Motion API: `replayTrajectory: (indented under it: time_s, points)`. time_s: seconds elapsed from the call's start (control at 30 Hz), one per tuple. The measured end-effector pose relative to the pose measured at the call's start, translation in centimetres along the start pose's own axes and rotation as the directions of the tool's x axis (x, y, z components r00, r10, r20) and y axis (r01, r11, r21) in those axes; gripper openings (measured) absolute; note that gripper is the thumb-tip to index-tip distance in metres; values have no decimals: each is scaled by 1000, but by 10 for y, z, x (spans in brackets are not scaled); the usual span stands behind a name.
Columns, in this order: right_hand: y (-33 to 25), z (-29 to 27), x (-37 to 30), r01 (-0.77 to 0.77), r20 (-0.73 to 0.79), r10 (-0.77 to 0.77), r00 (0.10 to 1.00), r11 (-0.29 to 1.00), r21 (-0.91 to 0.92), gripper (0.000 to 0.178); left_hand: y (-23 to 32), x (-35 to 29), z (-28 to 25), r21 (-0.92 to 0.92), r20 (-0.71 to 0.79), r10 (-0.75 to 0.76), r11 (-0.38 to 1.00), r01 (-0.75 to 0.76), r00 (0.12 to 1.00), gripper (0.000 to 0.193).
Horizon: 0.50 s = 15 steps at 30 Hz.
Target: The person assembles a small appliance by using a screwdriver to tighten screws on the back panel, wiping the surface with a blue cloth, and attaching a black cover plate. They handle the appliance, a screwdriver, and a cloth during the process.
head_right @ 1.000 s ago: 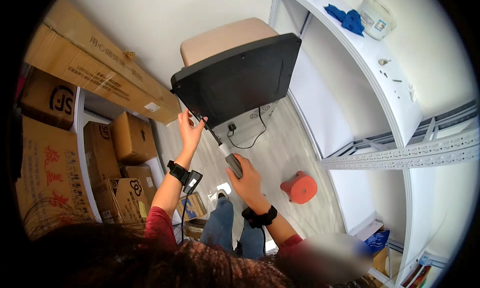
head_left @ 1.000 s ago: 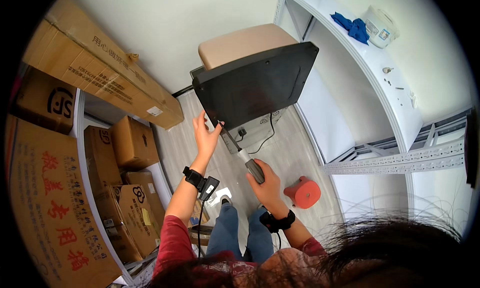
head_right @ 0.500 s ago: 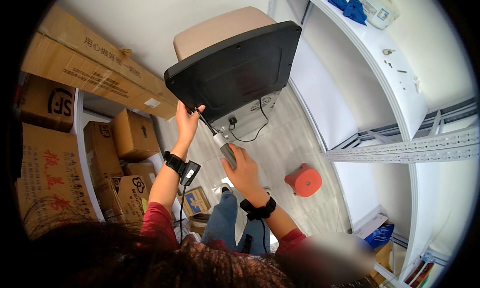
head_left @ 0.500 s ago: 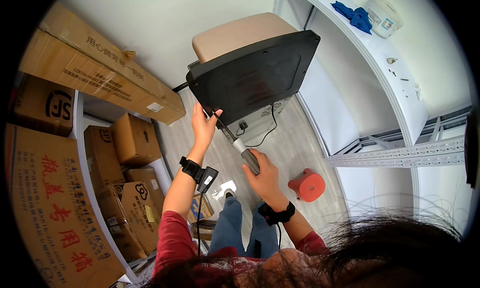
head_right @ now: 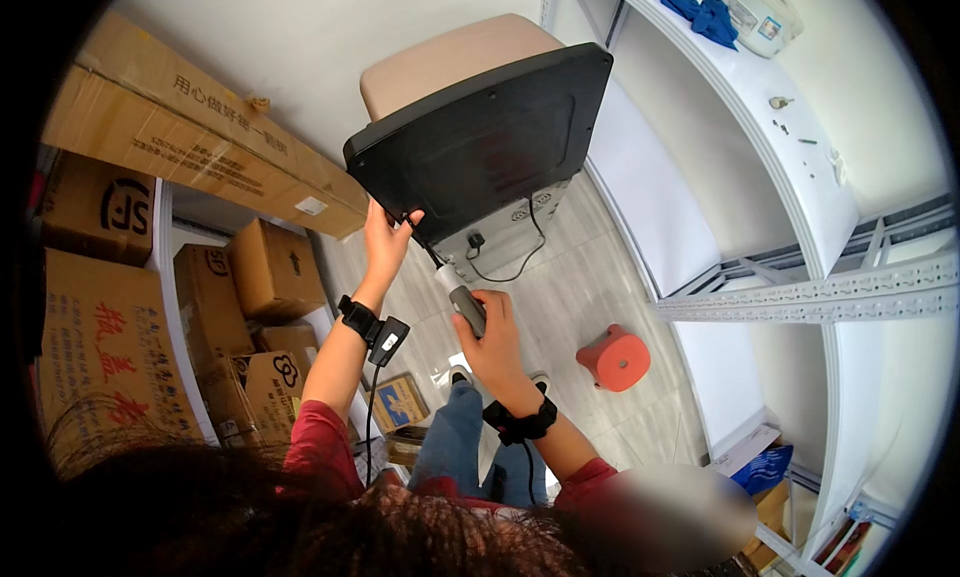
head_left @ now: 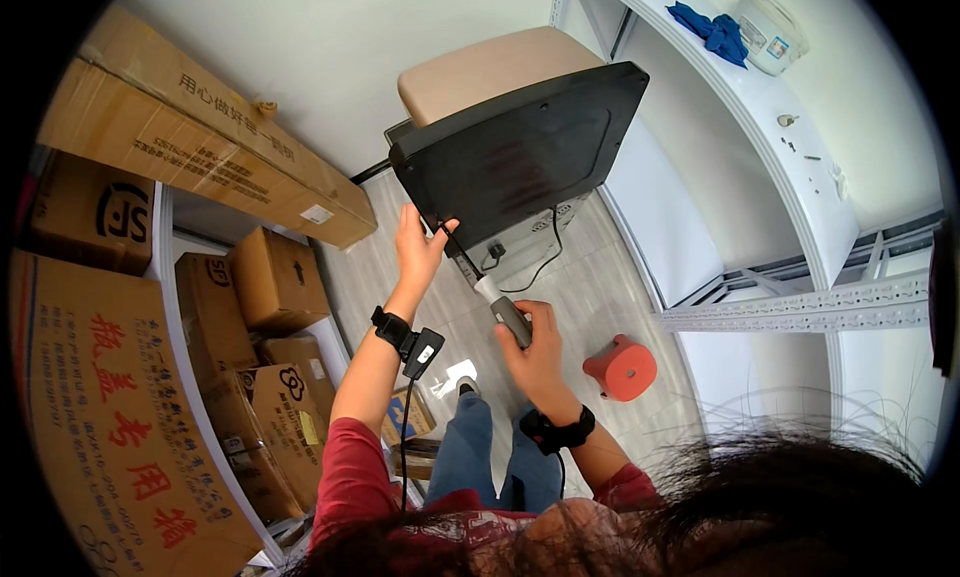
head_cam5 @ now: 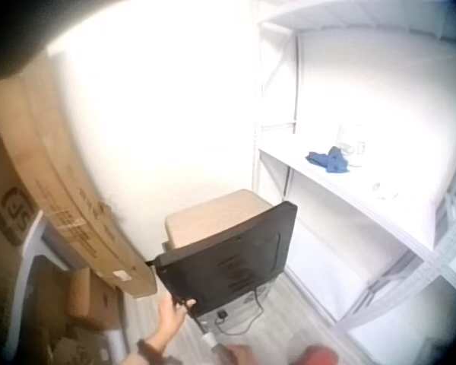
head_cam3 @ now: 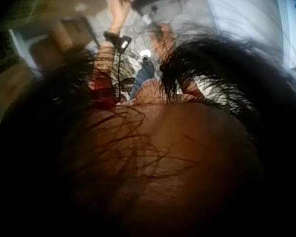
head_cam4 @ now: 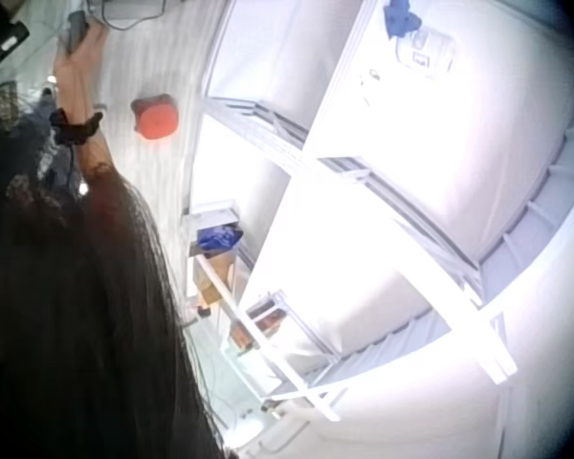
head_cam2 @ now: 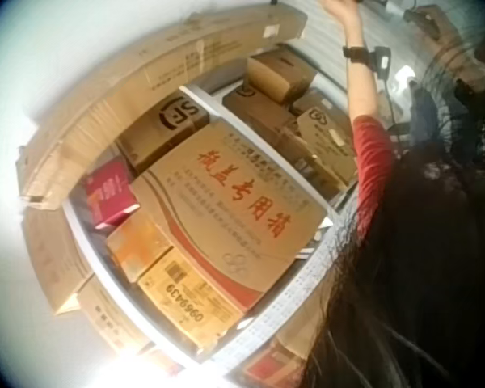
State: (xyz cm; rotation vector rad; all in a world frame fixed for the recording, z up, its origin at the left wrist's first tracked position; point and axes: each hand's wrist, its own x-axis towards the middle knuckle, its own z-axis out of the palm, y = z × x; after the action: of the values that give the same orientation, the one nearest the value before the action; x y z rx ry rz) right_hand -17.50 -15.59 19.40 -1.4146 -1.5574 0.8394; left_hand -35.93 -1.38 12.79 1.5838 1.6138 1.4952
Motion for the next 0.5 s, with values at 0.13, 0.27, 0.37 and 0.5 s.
replayTrajectory:
  time_s: [0.13, 0.27, 0.37, 0.5]
  points:
    - [-7, 3, 1, 15, -8, -16, 1000, 999, -46, 35, 5, 3, -3, 109, 46, -5, 994, 0, 999, 43]
    - [-12, 6, 2, 87, -26, -92, 995, 987, -135, 35, 0, 7, -5, 64, 71, 25, 997, -30, 997, 45]
    - [-2, 4, -4, 117, 3, -118, 993, 982, -146, 41, -1, 8, -3, 53, 70, 42, 998, -46, 997, 45]
    - [3, 0, -5, -15, 5, 16, 1000, 992, -127, 44, -13, 6, 1, 19, 43, 39, 999, -40, 998, 46]
